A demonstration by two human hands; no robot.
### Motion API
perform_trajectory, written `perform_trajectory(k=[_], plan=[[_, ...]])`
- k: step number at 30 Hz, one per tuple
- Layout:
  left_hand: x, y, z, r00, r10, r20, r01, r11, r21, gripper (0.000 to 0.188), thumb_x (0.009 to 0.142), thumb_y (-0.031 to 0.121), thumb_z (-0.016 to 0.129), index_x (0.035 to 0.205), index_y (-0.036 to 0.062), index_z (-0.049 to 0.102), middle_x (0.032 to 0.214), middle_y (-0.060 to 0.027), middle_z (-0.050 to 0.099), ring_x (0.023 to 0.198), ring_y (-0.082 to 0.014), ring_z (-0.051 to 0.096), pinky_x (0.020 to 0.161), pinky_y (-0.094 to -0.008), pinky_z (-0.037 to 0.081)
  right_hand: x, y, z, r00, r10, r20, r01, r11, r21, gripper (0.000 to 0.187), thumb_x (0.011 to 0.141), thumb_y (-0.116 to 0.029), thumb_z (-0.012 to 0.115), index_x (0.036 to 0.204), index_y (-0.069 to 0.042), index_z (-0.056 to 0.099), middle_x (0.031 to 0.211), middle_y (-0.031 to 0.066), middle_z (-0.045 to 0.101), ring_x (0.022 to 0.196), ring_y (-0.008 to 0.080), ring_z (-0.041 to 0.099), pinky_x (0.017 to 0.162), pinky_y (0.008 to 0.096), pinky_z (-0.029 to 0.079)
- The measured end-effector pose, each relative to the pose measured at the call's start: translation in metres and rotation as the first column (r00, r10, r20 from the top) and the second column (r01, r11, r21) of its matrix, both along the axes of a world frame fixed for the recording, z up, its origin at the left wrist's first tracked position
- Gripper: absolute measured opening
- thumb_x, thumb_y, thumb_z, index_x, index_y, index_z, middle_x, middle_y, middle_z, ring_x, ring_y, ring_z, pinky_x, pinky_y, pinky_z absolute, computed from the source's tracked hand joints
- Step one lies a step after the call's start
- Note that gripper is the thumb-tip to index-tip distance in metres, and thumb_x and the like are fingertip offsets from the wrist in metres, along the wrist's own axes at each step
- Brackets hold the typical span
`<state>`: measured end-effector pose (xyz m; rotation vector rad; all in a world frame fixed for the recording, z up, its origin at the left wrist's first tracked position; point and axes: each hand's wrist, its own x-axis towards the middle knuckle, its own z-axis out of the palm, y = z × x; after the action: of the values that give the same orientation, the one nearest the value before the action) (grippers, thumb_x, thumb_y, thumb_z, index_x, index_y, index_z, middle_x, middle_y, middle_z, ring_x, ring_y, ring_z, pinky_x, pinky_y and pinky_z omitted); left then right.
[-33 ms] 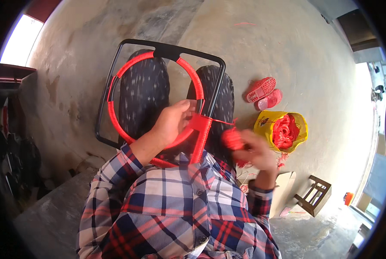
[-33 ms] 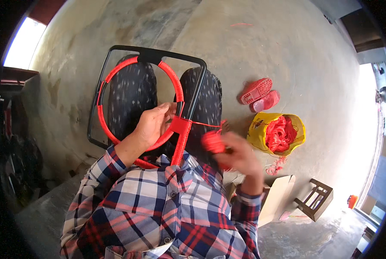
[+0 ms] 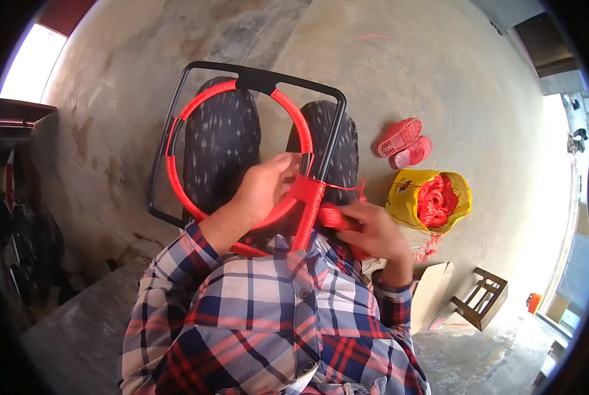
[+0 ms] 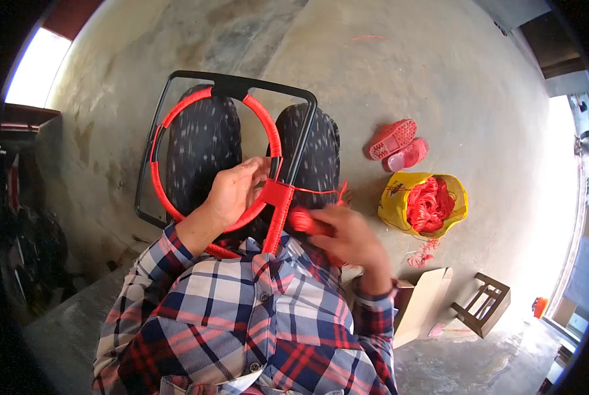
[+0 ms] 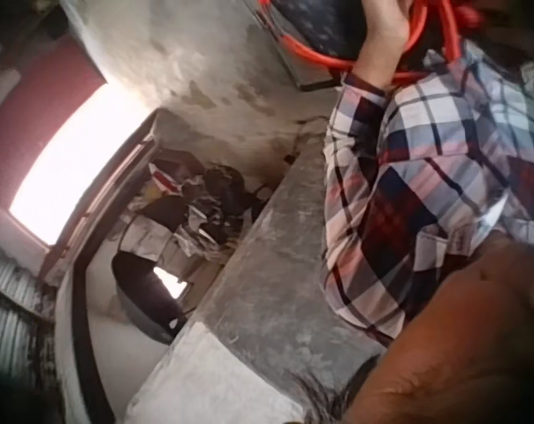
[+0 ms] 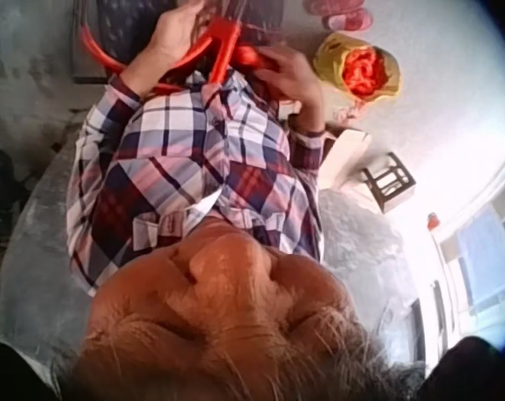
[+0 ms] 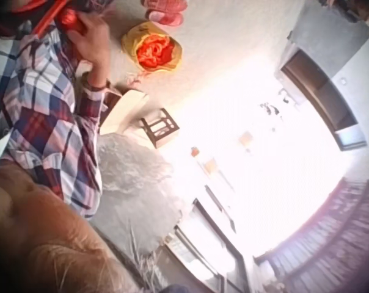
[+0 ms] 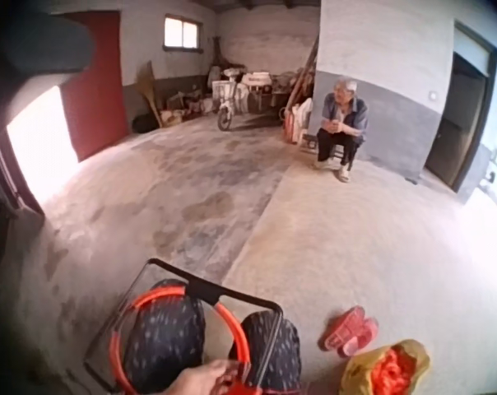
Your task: Wrapping a black plastic furniture frame component with red string or cord.
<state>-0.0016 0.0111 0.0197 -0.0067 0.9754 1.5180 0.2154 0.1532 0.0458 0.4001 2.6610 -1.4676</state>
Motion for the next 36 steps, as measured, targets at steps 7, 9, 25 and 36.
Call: perform_trajectory(k=[7, 9, 25, 36], plan=[[0.005, 0.004, 0.016, 0.996, -0.024, 0.091, 0.027, 0.999, -0.032, 0.024, 0.097, 0.018, 0.041, 0.115, 0.0052, 0.051, 0.104, -0.0065, 0.060, 0.094, -0.0163, 0.060, 0.087, -0.0314, 0.048, -0.068, -0.004, -0.005, 0.965, -0.261, -0.012, 0.260, 0.964, -0.055, 0.046, 0.069, -0.014, 0.069, 0.110, -0.001, 0.052, 0.088, 0.0216, 0.061, 0.089, 0.0350, 0.061, 0.077, 0.0392, 0.047], [0.004, 0.004, 0.006, 0.997, 0.023, 0.068, -0.020, 0.999, -0.048, 0.023, 0.097, 0.018, 0.042, 0.114, 0.0057, 0.051, 0.100, -0.0051, 0.060, 0.089, -0.0149, 0.060, 0.083, -0.0302, 0.049, -0.063, 0.004, 0.001, 0.977, -0.214, -0.023, 0.211, 0.974, -0.082, 0.057, 0.069, -0.012, 0.070, 0.120, 0.000, 0.046, 0.095, 0.0224, 0.061, 0.092, 0.0344, 0.061, 0.079, 0.0384, 0.048], [0.009, -0.008, 0.010, 0.759, 0.224, -0.611, -0.107, 0.969, 0.223, 0.030, 0.092, 0.021, 0.055, 0.114, 0.0039, 0.044, 0.085, -0.0023, 0.048, 0.063, -0.0031, 0.039, 0.054, -0.0171, 0.033, -0.048, 0.020, 0.011, 0.775, -0.575, -0.263, 0.402, 0.769, -0.496, 0.021, 0.082, -0.008, 0.064, 0.100, 0.002, 0.063, 0.088, 0.0045, 0.066, 0.083, 0.0098, 0.057, 0.074, 0.0282, 0.047], [0.006, 0.006, 0.022, 0.986, 0.067, -0.151, -0.081, 0.993, -0.085, 0.042, 0.097, 0.034, 0.038, 0.131, 0.0099, 0.041, 0.081, -0.0028, 0.056, 0.068, -0.0097, 0.052, 0.061, -0.0231, 0.041, 0.097, 0.092, -0.015, 0.090, -0.996, 0.009, 0.230, 0.012, -0.973, 0.019, 0.086, -0.020, 0.057, 0.096, -0.004, 0.059, 0.084, 0.0077, 0.061, 0.066, 0.0166, 0.054, 0.070, 0.0257, 0.049]])
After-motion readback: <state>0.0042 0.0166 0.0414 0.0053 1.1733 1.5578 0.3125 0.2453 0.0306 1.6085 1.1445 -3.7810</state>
